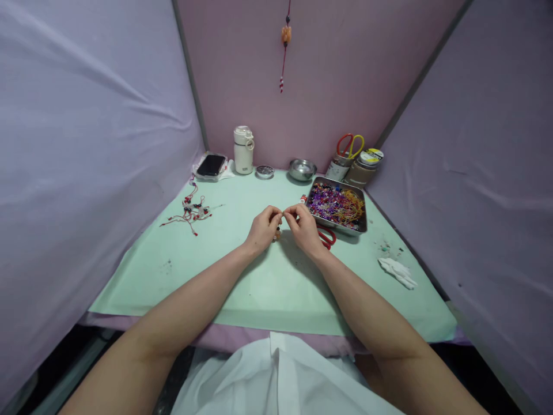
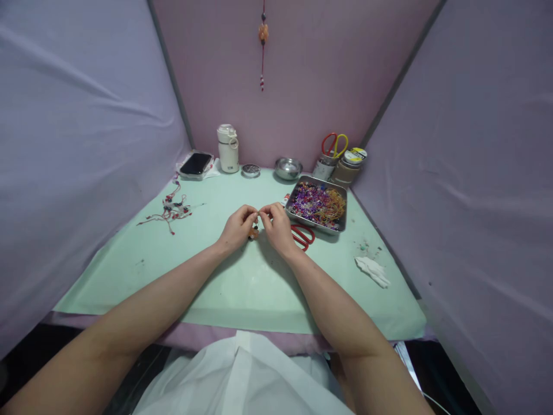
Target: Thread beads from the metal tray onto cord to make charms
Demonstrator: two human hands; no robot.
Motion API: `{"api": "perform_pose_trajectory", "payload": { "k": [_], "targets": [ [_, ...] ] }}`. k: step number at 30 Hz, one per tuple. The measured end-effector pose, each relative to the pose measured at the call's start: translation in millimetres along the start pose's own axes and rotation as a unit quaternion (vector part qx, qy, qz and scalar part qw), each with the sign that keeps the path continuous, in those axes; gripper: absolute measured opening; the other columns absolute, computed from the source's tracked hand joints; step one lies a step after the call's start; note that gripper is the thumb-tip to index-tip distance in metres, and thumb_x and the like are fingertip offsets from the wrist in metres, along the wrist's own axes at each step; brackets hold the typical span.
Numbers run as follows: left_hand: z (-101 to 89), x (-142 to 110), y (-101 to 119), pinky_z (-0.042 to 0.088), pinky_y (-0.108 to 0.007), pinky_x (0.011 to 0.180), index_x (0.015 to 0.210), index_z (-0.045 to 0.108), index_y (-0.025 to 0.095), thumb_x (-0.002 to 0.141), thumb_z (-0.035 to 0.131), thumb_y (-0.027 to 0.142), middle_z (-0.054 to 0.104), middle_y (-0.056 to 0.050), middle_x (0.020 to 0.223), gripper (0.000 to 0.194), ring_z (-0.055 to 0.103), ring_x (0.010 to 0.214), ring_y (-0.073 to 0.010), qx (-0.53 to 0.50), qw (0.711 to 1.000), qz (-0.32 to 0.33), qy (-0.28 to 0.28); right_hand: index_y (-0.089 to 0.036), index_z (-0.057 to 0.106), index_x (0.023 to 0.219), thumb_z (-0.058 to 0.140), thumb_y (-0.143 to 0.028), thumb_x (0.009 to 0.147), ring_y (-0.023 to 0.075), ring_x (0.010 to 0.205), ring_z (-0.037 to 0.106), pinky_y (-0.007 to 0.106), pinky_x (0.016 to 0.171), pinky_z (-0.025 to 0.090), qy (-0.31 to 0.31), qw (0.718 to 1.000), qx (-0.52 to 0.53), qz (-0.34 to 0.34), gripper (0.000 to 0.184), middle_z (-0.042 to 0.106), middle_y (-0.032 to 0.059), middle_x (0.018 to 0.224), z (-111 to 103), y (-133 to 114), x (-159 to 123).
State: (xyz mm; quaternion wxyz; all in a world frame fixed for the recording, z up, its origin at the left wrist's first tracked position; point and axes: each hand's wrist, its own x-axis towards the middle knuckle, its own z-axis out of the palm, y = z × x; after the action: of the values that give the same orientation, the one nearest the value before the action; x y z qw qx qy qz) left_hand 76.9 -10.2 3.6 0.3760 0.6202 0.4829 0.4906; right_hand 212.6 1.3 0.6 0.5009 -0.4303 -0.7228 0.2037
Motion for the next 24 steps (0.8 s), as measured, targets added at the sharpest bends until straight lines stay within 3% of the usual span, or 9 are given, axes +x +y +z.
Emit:
{"api": "perform_pose_trajectory", "payload": {
  "k": [5,12,16,24],
  "targets": [
    [-0.8,1.4,-1.8,0.041,-0.020,0.049,0.081,0.055,0.019,0.083,0.050,0.026,0.057,0.001,0.072,0.009,0.051,0.052,-0.0073,-0.002,1.000,-0.012,0.006,-0.021,0.053,0.077,0.048,-0.027,0.086,0.0168,0.077,0.050,0.031,0.071,0.040,0.000,1.000,-0.002,-0.009,0.013,0.054,0.0031,0.081,-0.7,-0.2,0.1],
    [1.8,3.0,-2.1,0.039,-0.019,0.045,0.082,0.051,0.019,0.084,0.050,0.030,0.053,0.003,0.066,0.011,0.045,0.045,-0.0052,-0.101,0.992,-0.061,-0.030,-0.021,0.053,0.077,0.048,-0.025,0.086,0.0168,0.076,0.050,0.031,0.071,0.041,-0.004,1.000,-0.008,-0.011,0.011,0.053,0.0030,0.081,-1.2,0.5,0.6],
    [0.9,4.2,-1.9,0.040,-0.020,0.046,0.079,0.052,0.019,0.081,0.052,0.029,0.050,0.004,0.065,0.011,0.047,0.047,-0.0064,-0.069,0.997,-0.045,-0.014,-0.021,0.052,0.077,0.048,-0.025,0.086,0.0170,0.077,0.050,0.031,0.071,0.041,-0.003,1.000,-0.009,-0.011,0.011,0.053,0.0030,0.081,-0.8,0.8,1.4],
    [-2.8,8.0,-7.5,0.044,-0.024,0.058,0.074,0.061,0.018,0.077,0.057,0.032,0.058,0.000,0.068,0.015,0.052,0.060,-0.0107,-0.015,1.000,-0.004,0.021,-0.021,0.052,0.076,0.048,-0.023,0.086,0.0171,0.076,0.050,0.031,0.071,0.040,0.009,1.000,-0.012,-0.016,0.011,0.053,0.0030,0.079,-1.9,-1.0,1.9]
  ]
}}
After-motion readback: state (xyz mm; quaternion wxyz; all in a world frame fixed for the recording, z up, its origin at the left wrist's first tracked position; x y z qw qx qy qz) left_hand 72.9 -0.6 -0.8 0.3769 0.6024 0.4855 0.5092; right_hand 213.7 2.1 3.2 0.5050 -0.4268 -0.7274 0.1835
